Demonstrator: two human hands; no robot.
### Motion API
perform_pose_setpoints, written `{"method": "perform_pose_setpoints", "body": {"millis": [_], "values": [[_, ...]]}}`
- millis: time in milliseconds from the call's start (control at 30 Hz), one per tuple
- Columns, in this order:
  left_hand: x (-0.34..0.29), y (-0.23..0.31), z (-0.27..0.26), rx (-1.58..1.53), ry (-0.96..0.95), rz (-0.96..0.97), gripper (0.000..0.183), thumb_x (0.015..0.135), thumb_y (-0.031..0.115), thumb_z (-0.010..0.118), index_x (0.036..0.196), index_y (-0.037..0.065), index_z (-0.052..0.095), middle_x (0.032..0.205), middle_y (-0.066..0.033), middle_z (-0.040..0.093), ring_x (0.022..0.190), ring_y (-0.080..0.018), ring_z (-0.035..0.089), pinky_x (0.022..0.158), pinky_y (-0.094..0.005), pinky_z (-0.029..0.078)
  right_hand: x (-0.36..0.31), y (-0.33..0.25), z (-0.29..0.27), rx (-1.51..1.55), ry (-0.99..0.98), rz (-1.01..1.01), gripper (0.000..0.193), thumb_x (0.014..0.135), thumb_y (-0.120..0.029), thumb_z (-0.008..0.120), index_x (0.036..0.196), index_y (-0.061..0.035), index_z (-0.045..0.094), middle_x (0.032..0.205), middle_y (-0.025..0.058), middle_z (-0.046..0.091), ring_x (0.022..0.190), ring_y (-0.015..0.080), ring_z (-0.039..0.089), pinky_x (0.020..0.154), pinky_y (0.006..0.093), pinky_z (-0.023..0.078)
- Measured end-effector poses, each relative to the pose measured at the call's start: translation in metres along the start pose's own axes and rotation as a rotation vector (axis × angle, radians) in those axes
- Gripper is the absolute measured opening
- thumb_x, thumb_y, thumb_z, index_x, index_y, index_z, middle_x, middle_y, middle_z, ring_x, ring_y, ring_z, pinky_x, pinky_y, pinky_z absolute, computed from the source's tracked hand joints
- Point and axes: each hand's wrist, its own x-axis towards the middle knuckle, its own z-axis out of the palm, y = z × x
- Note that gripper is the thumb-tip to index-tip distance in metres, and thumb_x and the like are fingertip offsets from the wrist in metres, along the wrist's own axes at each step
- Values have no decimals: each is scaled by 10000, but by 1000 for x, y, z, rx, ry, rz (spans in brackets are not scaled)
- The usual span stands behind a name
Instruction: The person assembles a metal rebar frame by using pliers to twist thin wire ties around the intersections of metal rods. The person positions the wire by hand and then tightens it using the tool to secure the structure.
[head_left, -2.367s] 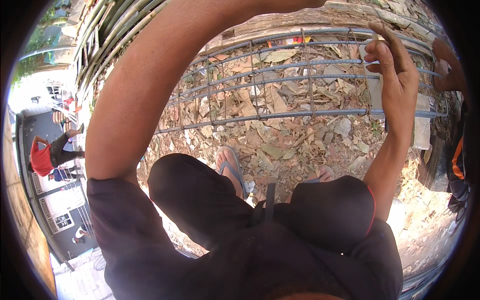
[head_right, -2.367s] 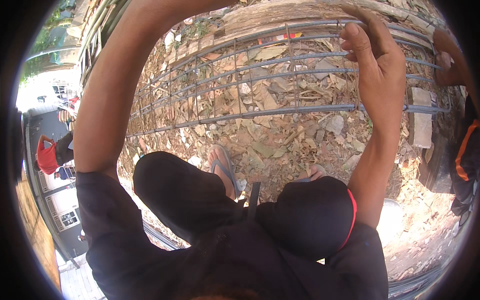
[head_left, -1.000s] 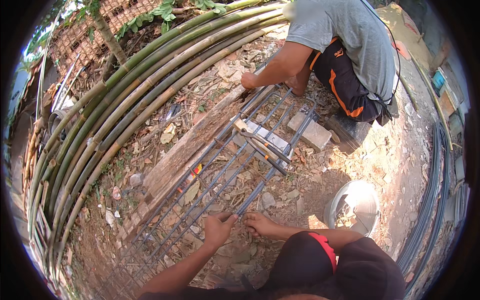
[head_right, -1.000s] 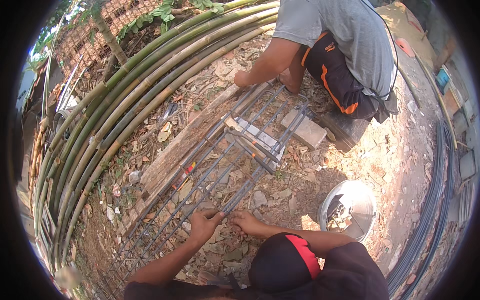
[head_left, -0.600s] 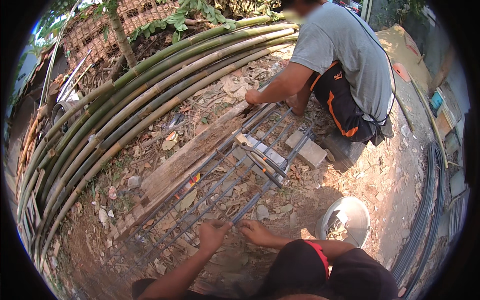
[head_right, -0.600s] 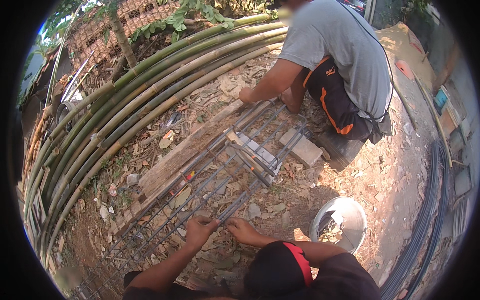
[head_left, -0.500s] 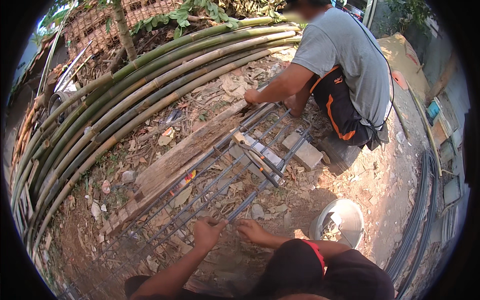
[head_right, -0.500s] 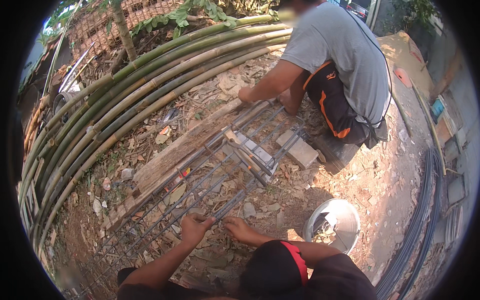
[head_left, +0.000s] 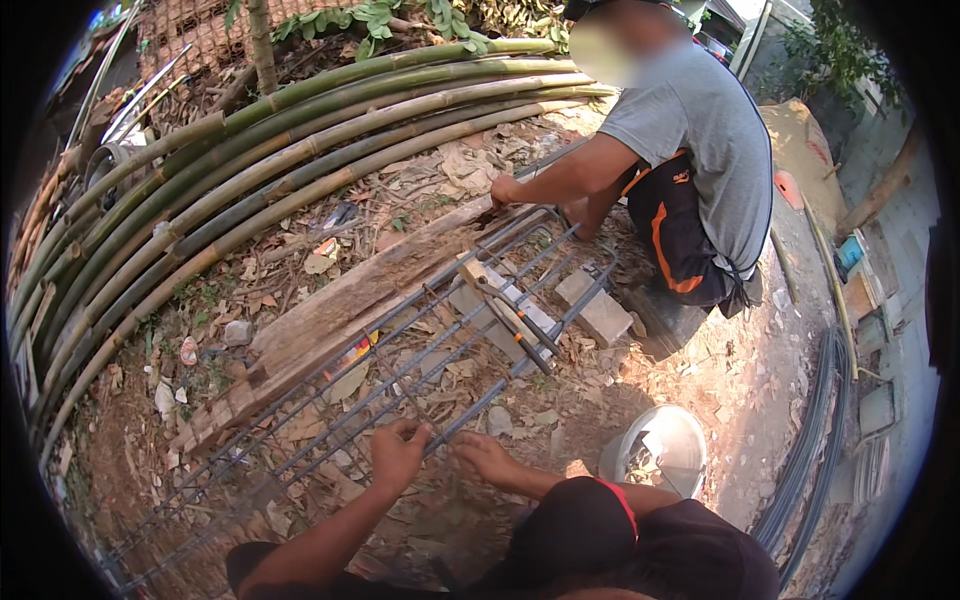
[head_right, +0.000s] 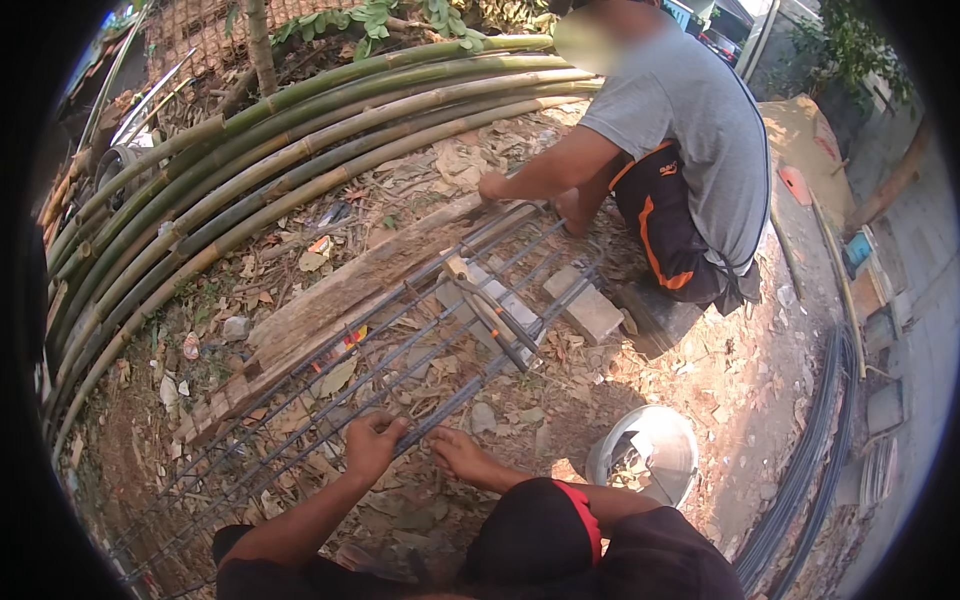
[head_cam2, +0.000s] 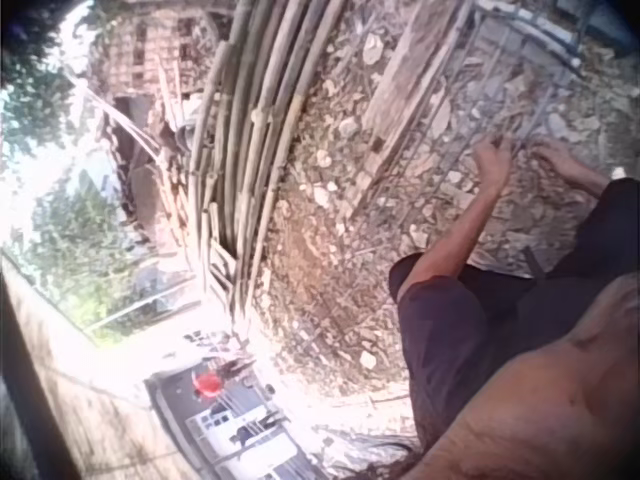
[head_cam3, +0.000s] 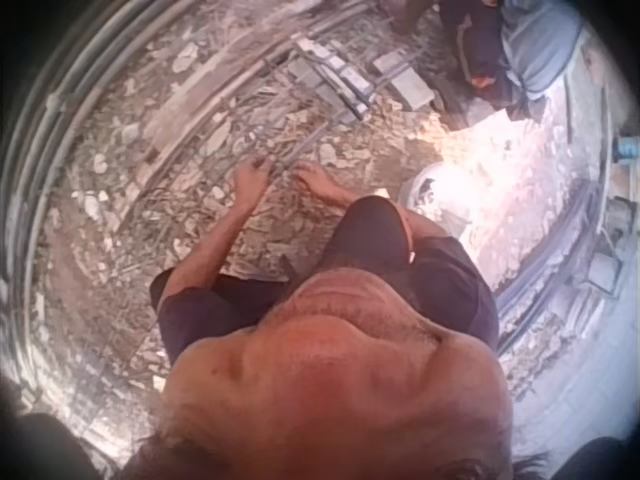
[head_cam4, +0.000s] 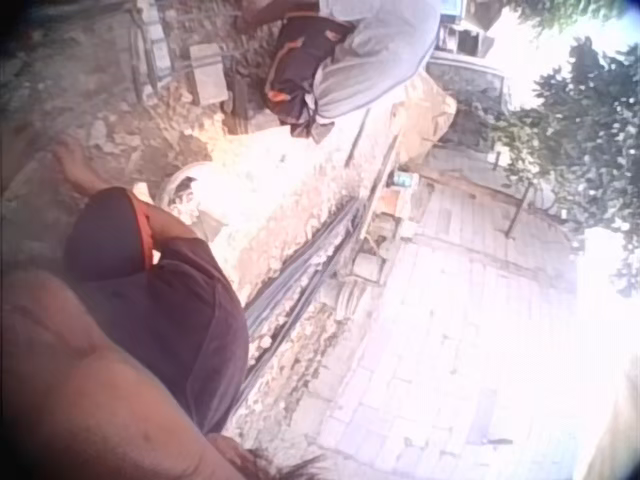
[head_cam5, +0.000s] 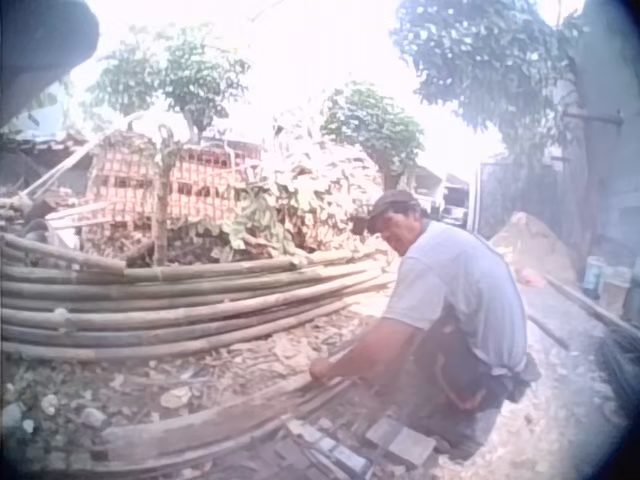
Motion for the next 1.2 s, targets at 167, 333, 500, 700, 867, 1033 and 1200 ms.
{"method": "perform_pose_setpoints", "body": {"millis": [167,333,500,700,867,1033,1200], "values": [[1,-7,10,-115,46,-29,209,947,146,747,935,-63,764,771,-151,758,674,-165,706,630,-338,542,0,5,-5,-227,-35,-50,214,1106,-202,474,1207,-50,586,742,-10,520,587,102,495,548,277,407],[0,-6,19,-170,123,44,182,943,122,749,962,-58,758,794,-150,762,683,-159,709,635,-338,545,4,3,-7,-569,35,-260,299,1093,-267,524,1147,10,623,971,114,649,876,232,620,778,429,489],[-15,10,21,4,175,193,135,925,111,755,966,-18,759,821,-168,772,725,-224,758,672,-353,574,-3,-13,0,-736,48,-281,335,1077,-281,547,1179,27,632,996,224,673,919,355,657,839,474,504],[-15,18,24,182,183,212,140,921,135,757,985,10,752,842,-193,766,777,-317,778,695,-409,598,-9,-23,1,-869,153,-367,288,1039,-246,577,1151,12,636,923,276,697,870,456,687,770,518,506],[-19,3,36,84,259,262,174,939,157,718,988,-8,693,813,-202,718,740,-391,704,699,-498,564,1,0,-7,-768,45,-454,253,1076,-166,505,1145,23,659,756,157,662,592,261,580,611,432,461],[-7,-6,51,69,310,196,175,813,79,778,929,-5,677,779,-218,680,795,-433,691,741,-525,548,20,9,-25,-793,13,-516,391,1130,-223,429,1326,75,589,1086,182,699,904,237,658,805,423,510],[1,-15,58,28,356,164,142,789,45,772,872,-5,668,807,-205,688,842,-417,697,795,-511,539,11,9,-20,-998,36,-484,383,1124,-184,416,1361,81,560,1199,268,686,1089,334,682,922,435,505]]}}
